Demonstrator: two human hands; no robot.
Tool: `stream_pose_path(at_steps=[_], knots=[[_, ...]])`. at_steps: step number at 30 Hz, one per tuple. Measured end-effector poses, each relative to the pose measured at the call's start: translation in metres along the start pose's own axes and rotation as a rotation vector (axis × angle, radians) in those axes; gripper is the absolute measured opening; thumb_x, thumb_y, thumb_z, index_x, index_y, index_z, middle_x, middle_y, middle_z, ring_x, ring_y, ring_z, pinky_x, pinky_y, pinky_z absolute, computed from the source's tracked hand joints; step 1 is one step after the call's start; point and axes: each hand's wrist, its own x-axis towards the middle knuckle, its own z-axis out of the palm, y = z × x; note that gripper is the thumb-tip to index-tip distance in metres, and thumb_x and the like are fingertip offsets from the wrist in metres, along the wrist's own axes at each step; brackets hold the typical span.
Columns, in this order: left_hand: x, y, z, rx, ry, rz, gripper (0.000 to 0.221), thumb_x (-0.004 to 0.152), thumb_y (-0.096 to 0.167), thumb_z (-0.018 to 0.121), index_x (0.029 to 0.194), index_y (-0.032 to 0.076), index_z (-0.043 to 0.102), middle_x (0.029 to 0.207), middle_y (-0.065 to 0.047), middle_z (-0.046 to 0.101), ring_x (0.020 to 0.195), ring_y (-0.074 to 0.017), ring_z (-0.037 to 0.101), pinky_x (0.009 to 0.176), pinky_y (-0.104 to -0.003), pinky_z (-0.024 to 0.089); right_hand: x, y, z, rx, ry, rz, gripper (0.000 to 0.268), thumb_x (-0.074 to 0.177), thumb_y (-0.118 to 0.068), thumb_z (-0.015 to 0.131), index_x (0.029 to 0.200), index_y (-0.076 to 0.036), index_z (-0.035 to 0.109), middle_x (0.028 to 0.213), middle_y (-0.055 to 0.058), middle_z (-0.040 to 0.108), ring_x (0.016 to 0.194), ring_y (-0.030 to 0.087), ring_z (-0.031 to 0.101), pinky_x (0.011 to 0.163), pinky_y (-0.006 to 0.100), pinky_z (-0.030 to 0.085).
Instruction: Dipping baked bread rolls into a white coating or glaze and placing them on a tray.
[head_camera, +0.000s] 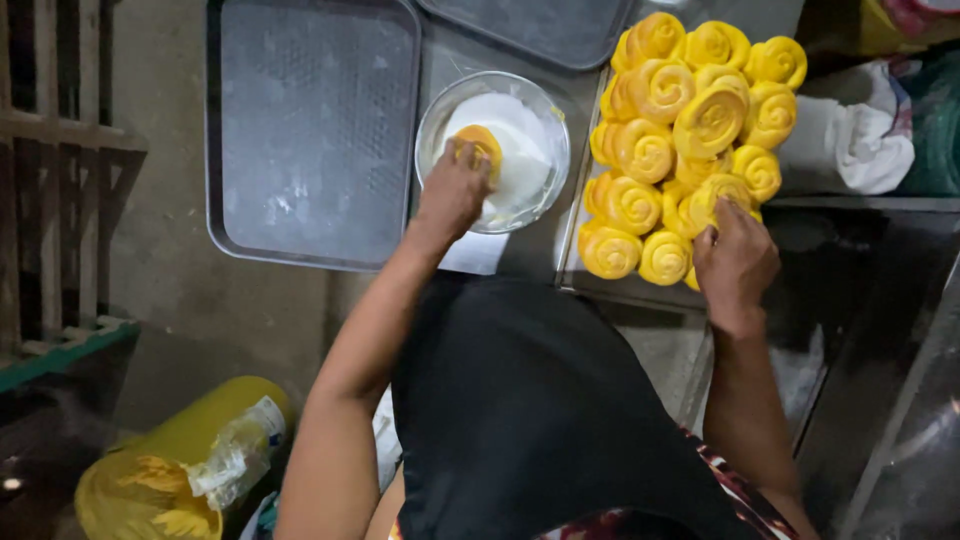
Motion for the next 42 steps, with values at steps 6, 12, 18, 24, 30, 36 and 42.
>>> stream_pose_path(at_steps=[6, 12, 18, 24, 30, 36, 42], knots=[[-0.004, -0.011, -0.009, 0.123, 0.236, 0.333, 0.018, 0.084, 0.014, 0.062, 0.099, 0.011, 0.072, 0.128, -0.015, 0.061, 0.13, -0.0384, 0.053, 0.103, -0.05, 0.051, 0.006, -0.013, -0.014, 0.067, 0.058, -0.088, 0.036, 0.09, -0.002, 0.065, 0.126, 0.002, 0.067, 0.123, 0.022, 0.07, 0.114, 0.043, 0.066, 0.101, 0.049, 0.053], [-0.01, -0.01, 0.024, 0.238, 0.14, 0.174, 0.014, 0.088, 0.012, 0.064, 0.095, 0.002, 0.072, 0.107, -0.016, 0.065, 0.111, -0.0357, 0.059, 0.088, -0.043, 0.056, 0.0, 0.005, 0.0, 0.055, 0.061, -0.018, 0.03, 0.094, -0.005, 0.074, 0.123, 0.002, 0.07, 0.115, 0.021, 0.071, 0.106, 0.041, 0.069, 0.094, 0.047, 0.055], [0.008, -0.029, -0.008, -0.508, 0.156, -0.209, 0.016, 0.083, 0.012, 0.077, 0.091, -0.001, 0.075, 0.088, -0.013, 0.074, 0.085, -0.0326, 0.072, 0.074, -0.044, 0.057, -0.002, 0.057, 0.022, 0.463, 0.218, 0.306, 0.02, 0.099, -0.003, 0.076, 0.118, 0.003, 0.071, 0.111, 0.015, 0.074, 0.097, 0.028, 0.074, 0.088, 0.041, 0.062], [-0.015, -0.065, 0.008, -1.822, 0.013, -0.605, 0.025, 0.099, 0.008, 0.069, 0.119, -0.007, 0.07, 0.106, -0.017, 0.075, 0.092, -0.0272, 0.073, 0.084, -0.043, 0.063, 0.02, -0.028, 0.001, 1.431, 0.226, 0.651, 0.025, 0.094, 0.001, 0.073, 0.118, 0.0, 0.065, 0.117, 0.013, 0.07, 0.102, 0.026, 0.074, 0.085, 0.044, 0.067], [-0.038, -0.057, -0.025, -2.154, -0.056, -0.49, 0.04, 0.099, 0.008, 0.064, 0.136, -0.005, 0.057, 0.124, -0.018, 0.069, 0.111, -0.0301, 0.071, 0.098, -0.05, 0.062, 0.05, -0.122, 0.11, 1.188, 0.115, 0.416, 0.02, 0.093, 0.004, 0.071, 0.112, 0.001, 0.066, 0.106, 0.009, 0.067, 0.095, 0.025, 0.072, 0.085, 0.041, 0.063], [-0.055, -0.077, -0.039, -2.169, 0.038, -0.414, 0.04, 0.102, 0.006, 0.063, 0.139, -0.006, 0.058, 0.131, -0.019, 0.068, 0.12, -0.0318, 0.068, 0.101, -0.046, 0.06, 0.048, -0.216, 0.126, 0.298, 0.253, -0.254, 0.022, 0.095, 0.002, 0.065, 0.117, -0.002, 0.07, 0.115, 0.015, 0.073, 0.108, 0.032, 0.072, 0.093, 0.039, 0.058], [-0.056, -0.098, -0.041, -2.122, 0.151, -0.496, 0.038, 0.098, 0.004, 0.067, 0.135, -0.004, 0.06, 0.124, -0.015, 0.071, 0.113, -0.0271, 0.071, 0.098, -0.044, 0.061, 0.054, -0.251, 0.104, 0.089, 0.056, -0.404, 0.033, 0.091, -0.009, 0.068, 0.123, -0.001, 0.069, 0.124, 0.018, 0.068, 0.118, 0.036, 0.065, 0.098, 0.046, 0.053]])
